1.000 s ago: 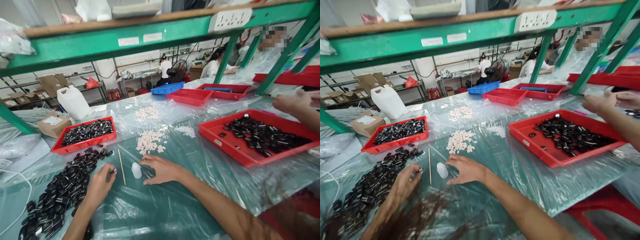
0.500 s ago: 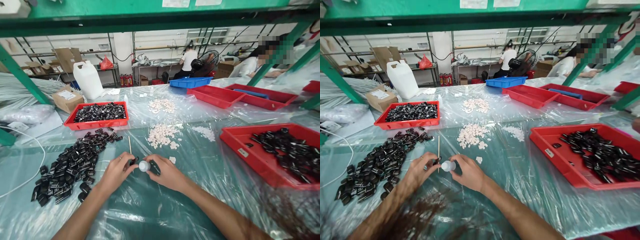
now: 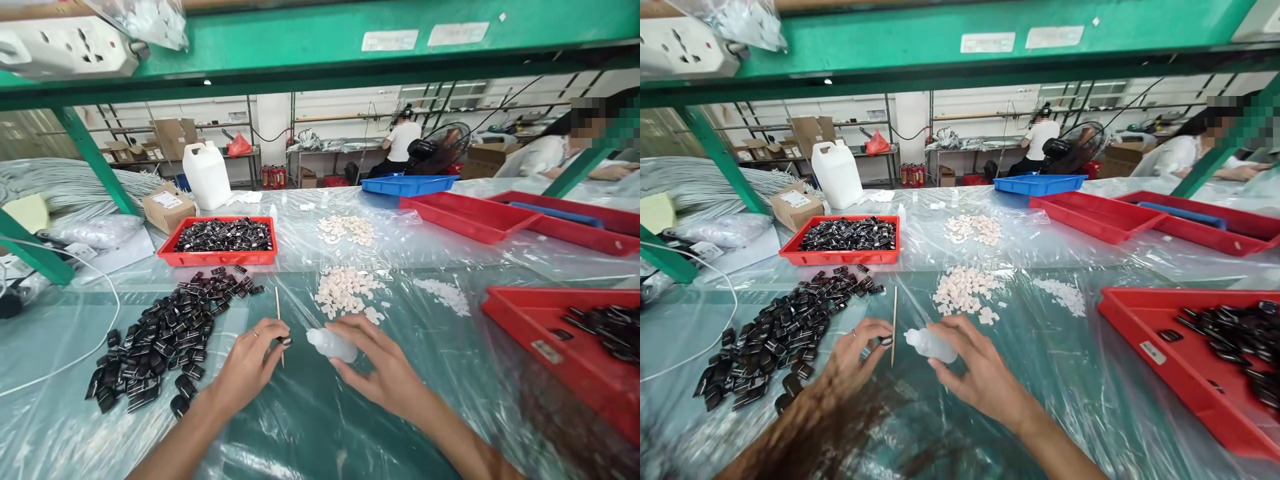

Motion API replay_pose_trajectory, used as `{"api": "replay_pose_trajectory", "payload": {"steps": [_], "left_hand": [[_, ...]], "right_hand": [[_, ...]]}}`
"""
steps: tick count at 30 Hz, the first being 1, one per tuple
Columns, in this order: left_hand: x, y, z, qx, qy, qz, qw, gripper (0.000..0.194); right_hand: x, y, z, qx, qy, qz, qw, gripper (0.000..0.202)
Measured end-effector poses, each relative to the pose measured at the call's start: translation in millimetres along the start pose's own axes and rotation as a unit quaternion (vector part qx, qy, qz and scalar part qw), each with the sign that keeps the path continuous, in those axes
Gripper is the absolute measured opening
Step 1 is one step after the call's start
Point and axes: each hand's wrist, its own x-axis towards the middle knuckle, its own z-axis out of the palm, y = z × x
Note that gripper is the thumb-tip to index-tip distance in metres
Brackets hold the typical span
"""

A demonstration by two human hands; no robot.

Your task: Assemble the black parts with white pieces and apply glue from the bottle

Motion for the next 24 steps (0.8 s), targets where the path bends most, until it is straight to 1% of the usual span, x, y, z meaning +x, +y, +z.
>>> {"api": "replay_pose_trajectory", "payload": {"steps": [4, 7, 11, 14, 20, 24], "left_hand": [[0.8, 2.0, -1.5, 0.016, 0.000, 0.008, 1.000, 0.010], [1.4, 6.0, -4.1, 0.028, -0.011, 0.015, 0.999, 0.012], [2.8, 10.9, -6.7, 0.038, -0.031, 0.026, 0.998, 0.013], [4.4, 12.2, -7.7, 0.041, -0.038, 0.034, 0.998, 0.012], [8.3, 13.6, -9.7, 0.048, -0.028, 0.049, 0.997, 0.012], [9.0, 17.0, -11.7, 0.061, -0.015, 0.054, 0.997, 0.013]], "right_hand": [[4.7, -4.7, -0.3, -0.014, -0.013, -0.059, 0.998, 0.049], [6.7, -8.2, 0.9, -0.016, -0.017, -0.073, 0.997, 0.048], [5.3, -10.1, 0.1, -0.018, -0.029, -0.076, 0.997, 0.046], [2.3, -9.6, -1.6, -0.021, -0.039, -0.071, 0.996, 0.048], [-1.5, -11.3, -4.8, -0.023, -0.047, -0.073, 0.996, 0.053], [0.3, -18.0, -6.1, -0.014, -0.045, -0.052, 0.998, 0.056]]}}
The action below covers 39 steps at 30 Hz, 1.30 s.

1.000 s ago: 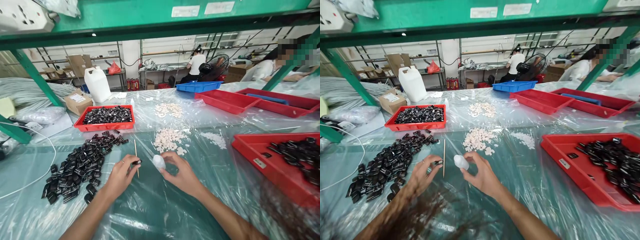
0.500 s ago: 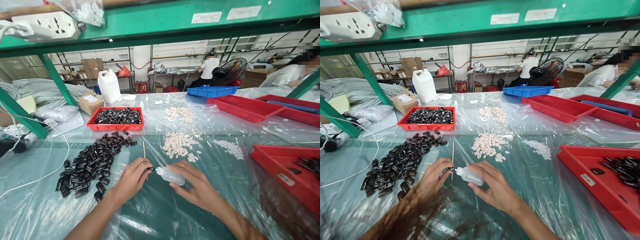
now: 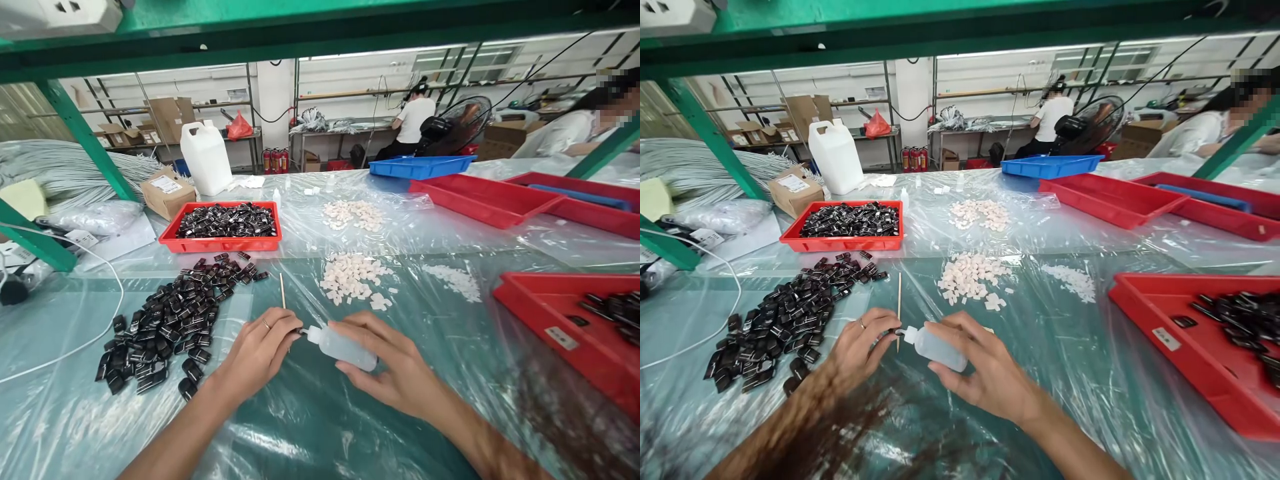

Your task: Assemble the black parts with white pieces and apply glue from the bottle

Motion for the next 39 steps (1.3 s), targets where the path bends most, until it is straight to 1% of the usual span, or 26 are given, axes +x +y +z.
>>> {"api": "replay_pose_trajectory", "payload": {"steps": [3, 7, 9, 11, 18, 21, 24, 27, 30, 32, 34, 36, 39], "left_hand": [[-0.4, 2.9, -1.6, 0.013, -0.002, -0.001, 1.000, 0.014], [-0.5, 6.5, -2.4, 0.033, -0.008, 0.002, 0.999, 0.015], [-0.2, 8.0, -2.2, 0.035, -0.006, 0.001, 0.999, 0.016], [0.1, 9.3, -1.8, 0.034, -0.002, 0.005, 0.999, 0.015], [0.2, 11.7, -0.3, 0.004, -0.009, 0.012, 1.000, 0.013], [-0.1, 12.6, -1.7, 0.006, -0.005, 0.012, 1.000, 0.012], [-0.8, 14.1, -6.1, 0.014, -0.013, 0.015, 1.000, 0.011], [-2.9, 14.3, -8.5, 0.022, -0.013, 0.017, 1.000, 0.011], [-5.6, 11.6, -5.3, 0.026, 0.005, 0.011, 1.000, 0.011], [-6.4, 9.7, -2.5, 0.028, 0.005, 0.014, 0.999, 0.012], [-5.9, 9.5, -1.7, 0.029, -0.002, 0.019, 0.999, 0.013], [-4.3, 11.2, -3.7, 0.029, -0.010, 0.018, 0.999, 0.011], [-1.7, 15.3, -9.3, 0.035, -0.027, 0.008, 0.999, 0.011]], "right_hand": [[2.6, -6.0, 0.3, 0.027, 0.016, 0.032, 0.999, 0.052], [5.1, -12.2, 1.2, 0.067, 0.043, 0.075, 0.994, 0.035], [5.7, -14.2, 0.6, 0.072, 0.049, 0.076, 0.993, 0.032], [5.4, -15.7, -0.6, 0.068, 0.054, 0.070, 0.994, 0.033], [-0.1, -20.2, -2.5, 0.031, 0.074, 0.065, 0.995, 0.043], [2.0, -21.6, -3.2, 0.026, 0.086, 0.033, 0.995, 0.046], [5.1, -25.7, -4.0, 0.026, 0.099, 0.006, 0.995, 0.054], [4.7, -32.5, -4.0, 0.015, 0.115, 0.010, 0.993, 0.060], [0.5, -37.7, -3.3, -0.009, 0.123, 0.026, 0.992, 0.057], [-2.8, -38.6, -2.6, -0.020, 0.118, 0.031, 0.992, 0.056], [-5.4, -38.0, -2.1, -0.023, 0.117, 0.029, 0.992, 0.064], [-7.4, -37.0, -2.1, -0.019, 0.123, 0.034, 0.992, 0.078], [-9.2, -36.5, -3.1, -0.005, 0.122, 0.060, 0.991, 0.091]]}}
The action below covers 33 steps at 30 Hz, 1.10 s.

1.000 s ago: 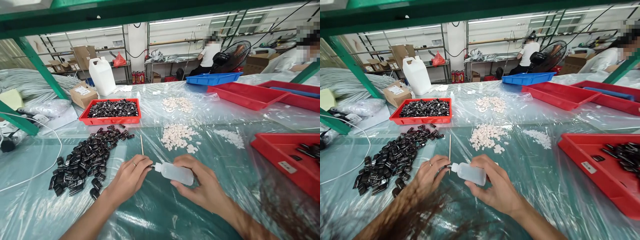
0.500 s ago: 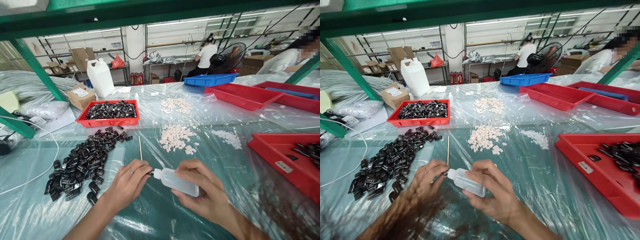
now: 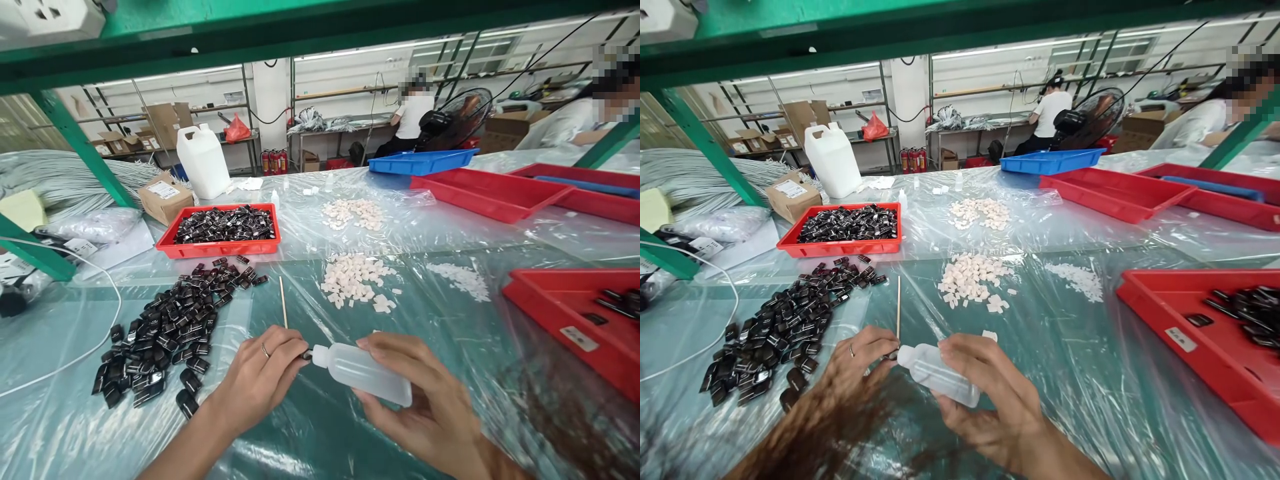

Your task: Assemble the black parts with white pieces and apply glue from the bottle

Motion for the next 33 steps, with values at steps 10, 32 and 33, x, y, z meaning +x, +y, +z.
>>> {"api": "replay_pose_trajectory", "payload": {"steps": [10, 32, 33], "left_hand": [[0.4, 1.9, -2.6, -0.017, -0.025, -0.002, 1.000, 0.012], [-3.1, 1.5, 4.7, -0.026, -0.021, 0.044, 0.998, 0.011], [-2.9, 2.1, 4.0, -0.024, -0.025, 0.045, 0.998, 0.011]], "right_hand": [[-5.2, -1.1, 7.7, 0.046, 0.011, 0.061, 0.997, 0.077], [0.0, -4.9, -8.5, 0.001, -0.035, -0.024, 0.999, 0.119], [0.1, -5.6, -9.0, -0.002, -0.035, -0.024, 0.999, 0.119]]}}
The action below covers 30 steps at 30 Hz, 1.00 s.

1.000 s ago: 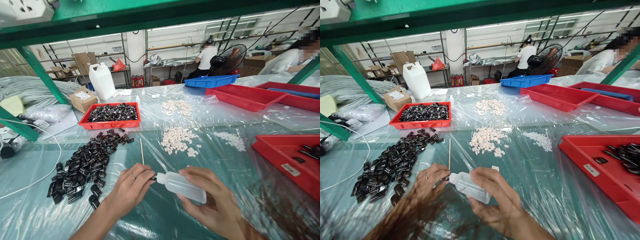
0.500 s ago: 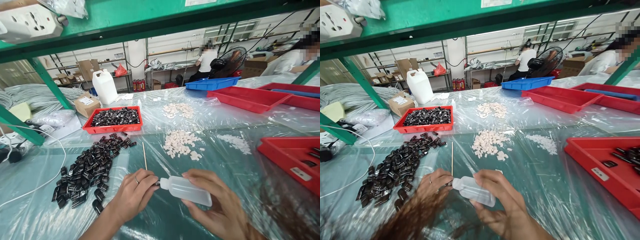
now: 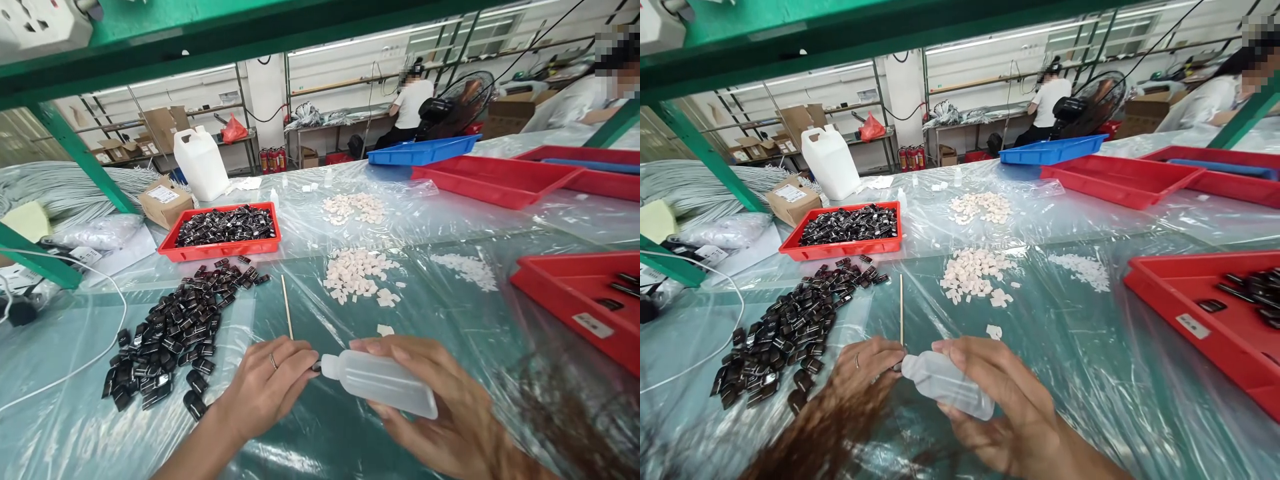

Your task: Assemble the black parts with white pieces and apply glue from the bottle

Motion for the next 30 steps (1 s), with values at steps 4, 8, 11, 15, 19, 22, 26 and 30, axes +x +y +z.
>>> {"api": "replay_pose_trajectory", "payload": {"steps": [4, 8, 11, 15, 19, 22, 26, 30], "left_hand": [[0.2, 0.9, -0.5, 0.009, -0.004, 0.008, 1.000, 0.010], [1.1, 0.4, 0.0, 0.017, -0.004, 0.026, 1.000, 0.008], [3.5, 2.4, -2.2, 0.012, 0.010, 0.034, 0.999, 0.012], [6.4, 6.6, -6.2, 0.007, 0.021, 0.038, 0.999, 0.017], [5.5, 7.0, -6.0, 0.007, 0.014, 0.038, 0.999, 0.015], [4.0, 5.6, -3.9, 0.006, 0.020, 0.038, 0.999, 0.012], [3.1, 5.9, -2.5, 0.003, 0.027, 0.037, 0.999, 0.009], [2.8, 7.0, -2.8, 0.001, 0.028, 0.028, 0.999, 0.008]], "right_hand": [[-0.5, -1.8, -1.6, 0.000, -0.001, 0.004, 1.000, 0.123], [-2.6, 0.2, -0.3, 0.012, 0.014, 0.008, 1.000, 0.124], [-3.5, 2.3, 0.4, 0.027, 0.017, -0.009, 0.999, 0.122], [-4.3, 0.4, -0.7, 0.020, 0.017, -0.008, 1.000, 0.121], [-9.0, -2.6, -2.4, -0.007, 0.007, -0.009, 1.000, 0.121], [-16.1, -2.6, -3.6, -0.038, 0.005, -0.026, 0.999, 0.120], [-24.3, -2.2, -5.3, -0.071, -0.003, -0.049, 0.996, 0.123], [-29.1, -1.1, -5.7, -0.080, -0.001, -0.056, 0.995, 0.126]]}}
